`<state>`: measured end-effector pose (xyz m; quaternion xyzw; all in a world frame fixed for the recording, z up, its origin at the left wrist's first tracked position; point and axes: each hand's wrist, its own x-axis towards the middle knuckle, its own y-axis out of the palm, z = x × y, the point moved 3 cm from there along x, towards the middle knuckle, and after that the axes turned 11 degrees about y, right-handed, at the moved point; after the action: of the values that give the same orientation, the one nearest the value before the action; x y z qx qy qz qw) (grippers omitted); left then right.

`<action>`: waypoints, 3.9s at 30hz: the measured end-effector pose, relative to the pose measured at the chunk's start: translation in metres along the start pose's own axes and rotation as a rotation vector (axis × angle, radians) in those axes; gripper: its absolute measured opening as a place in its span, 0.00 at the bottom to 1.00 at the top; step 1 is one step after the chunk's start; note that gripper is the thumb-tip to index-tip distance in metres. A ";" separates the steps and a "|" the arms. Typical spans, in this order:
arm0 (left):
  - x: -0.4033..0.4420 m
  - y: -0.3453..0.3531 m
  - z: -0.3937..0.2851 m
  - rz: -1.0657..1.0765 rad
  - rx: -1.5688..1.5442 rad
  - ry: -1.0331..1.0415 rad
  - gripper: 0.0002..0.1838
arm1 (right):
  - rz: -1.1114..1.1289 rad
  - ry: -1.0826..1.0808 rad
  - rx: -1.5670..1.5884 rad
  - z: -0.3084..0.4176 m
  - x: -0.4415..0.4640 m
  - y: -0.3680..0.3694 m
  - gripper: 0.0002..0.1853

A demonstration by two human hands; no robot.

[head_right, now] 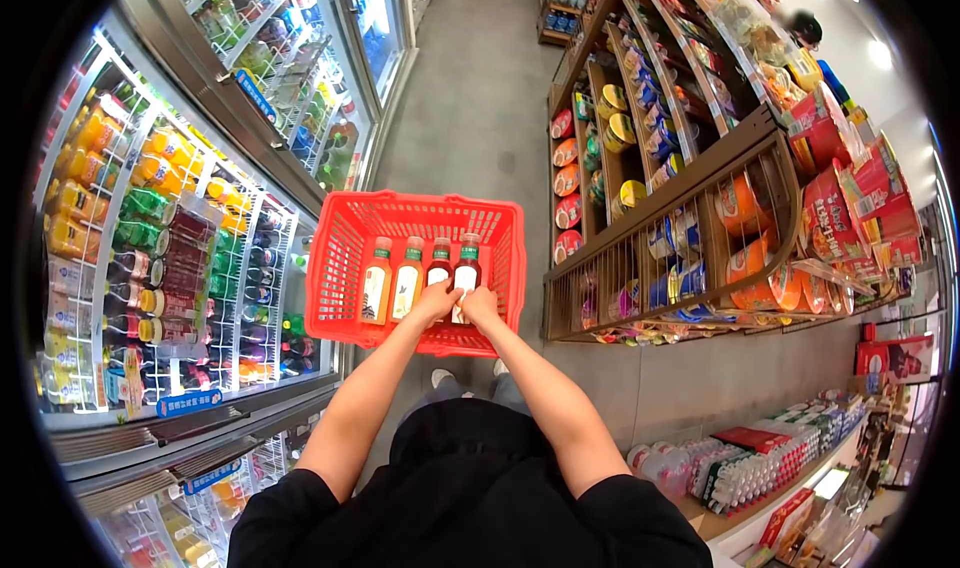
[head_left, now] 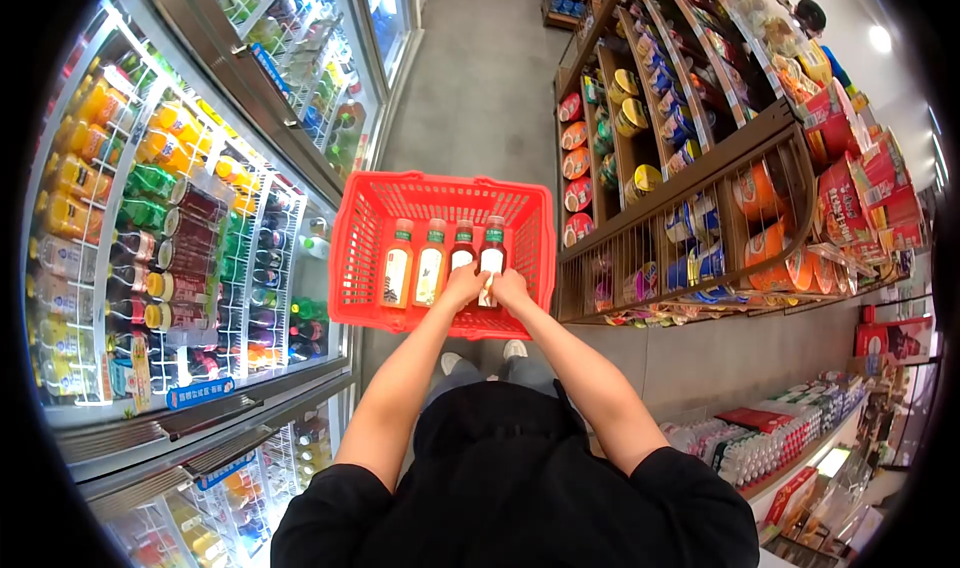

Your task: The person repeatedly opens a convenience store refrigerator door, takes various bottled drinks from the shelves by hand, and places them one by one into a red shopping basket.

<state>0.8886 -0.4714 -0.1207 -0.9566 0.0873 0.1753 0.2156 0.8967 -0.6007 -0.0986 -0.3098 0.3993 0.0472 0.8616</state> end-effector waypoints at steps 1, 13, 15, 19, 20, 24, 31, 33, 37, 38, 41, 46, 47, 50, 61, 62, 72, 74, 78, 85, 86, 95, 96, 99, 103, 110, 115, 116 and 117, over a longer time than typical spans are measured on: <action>0.006 0.003 0.008 -0.003 0.139 0.028 0.23 | 0.117 0.091 0.109 0.001 -0.004 0.002 0.20; 0.013 0.018 0.012 0.115 0.254 0.008 0.19 | -0.096 0.025 -0.105 -0.029 0.041 0.026 0.31; 0.016 0.021 0.026 0.153 0.121 0.012 0.20 | 0.035 0.029 -0.074 -0.022 0.030 0.014 0.31; -0.006 -0.010 -0.012 0.040 -0.095 -0.006 0.17 | -0.058 -0.122 -0.069 0.022 -0.014 -0.007 0.29; 0.024 0.005 0.033 -0.076 -0.124 0.170 0.16 | -0.033 -0.151 -0.026 0.044 -0.036 -0.019 0.28; -0.036 -0.071 -0.050 -0.379 -0.369 0.219 0.14 | 0.058 -0.568 0.190 0.094 -0.054 -0.016 0.20; -0.155 -0.176 -0.089 -1.059 -0.482 0.429 0.11 | 0.564 -0.913 0.425 0.177 -0.141 0.020 0.13; -0.193 -0.191 -0.088 -1.178 -0.490 0.388 0.12 | 0.674 -0.961 0.378 0.186 -0.165 0.037 0.14; -0.273 -0.191 -0.076 -1.438 -0.474 0.380 0.12 | 0.882 -1.041 0.279 0.183 -0.204 0.074 0.15; -0.293 -0.187 -0.069 -1.494 -0.464 0.368 0.12 | 0.933 -1.053 0.252 0.180 -0.214 0.084 0.15; -0.355 -0.166 -0.041 -1.644 -0.428 0.306 0.12 | 1.129 -0.987 0.209 0.169 -0.240 0.121 0.16; -0.450 -0.141 -0.001 -1.887 -0.473 0.212 0.13 | 1.297 -0.943 0.166 0.154 -0.297 0.162 0.18; -0.466 -0.139 0.004 -1.927 -0.474 0.190 0.13 | 1.342 -0.905 0.160 0.151 -0.307 0.172 0.18; -0.497 -0.145 0.021 -1.996 -0.498 0.185 0.13 | 1.388 -0.895 0.122 0.143 -0.336 0.198 0.19; -0.561 -0.266 0.095 -2.059 -0.271 0.155 0.28 | 1.427 -0.913 0.009 0.154 -0.423 0.287 0.19; -0.561 -0.282 0.104 -2.048 -0.240 0.151 0.29 | 1.422 -0.906 0.008 0.156 -0.426 0.293 0.19; -0.540 -0.352 0.110 -1.730 -0.591 0.282 0.33 | 1.335 -0.908 0.052 0.162 -0.415 0.303 0.17; -0.539 -0.356 0.116 -1.730 -0.593 0.314 0.32 | 1.334 -0.910 0.046 0.158 -0.414 0.299 0.18; -0.541 -0.354 0.118 -1.681 -0.673 0.346 0.30 | 1.316 -0.895 0.004 0.139 -0.416 0.299 0.17; -0.544 -0.339 0.099 -1.865 -0.549 0.123 0.34 | 1.386 -0.942 -0.126 0.115 -0.431 0.277 0.17; -0.543 -0.334 0.095 -1.874 -0.548 0.123 0.34 | 1.381 -0.954 -0.132 0.116 -0.432 0.272 0.17; -0.538 -0.226 0.055 -1.920 -0.616 0.201 0.31 | 1.518 -0.976 -0.055 0.114 -0.432 0.233 0.18; -0.538 -0.211 0.048 -1.915 -0.673 0.200 0.30 | 1.528 -0.993 -0.063 0.113 -0.432 0.227 0.18; -0.544 -0.164 0.024 -1.966 -0.694 0.214 0.28 | 1.560 -1.014 -0.049 0.107 -0.432 0.209 0.17; -0.557 -0.091 -0.014 -2.055 -0.665 0.180 0.27 | 1.609 -0.992 -0.063 0.092 -0.437 0.186 0.17; -0.594 0.035 -0.091 -2.656 0.276 -0.208 0.11 | 1.674 -0.948 -0.094 0.052 -0.449 0.169 0.17; -0.576 0.038 -0.140 -2.554 0.462 0.108 0.07 | 1.728 -0.975 -0.140 0.027 -0.470 0.167 0.17; -0.574 0.034 -0.136 -2.570 0.458 0.155 0.07 | 1.728 -0.970 -0.126 0.027 -0.470 0.164 0.17; -0.575 0.018 -0.134 -2.491 0.364 0.139 0.07 | 1.725 -0.986 -0.130 0.027 -0.475 0.163 0.17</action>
<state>0.3931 -0.4941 0.2003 -0.3537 -0.8379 -0.2117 0.3577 0.5396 -0.3756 0.1750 0.0940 0.0816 0.8026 0.5833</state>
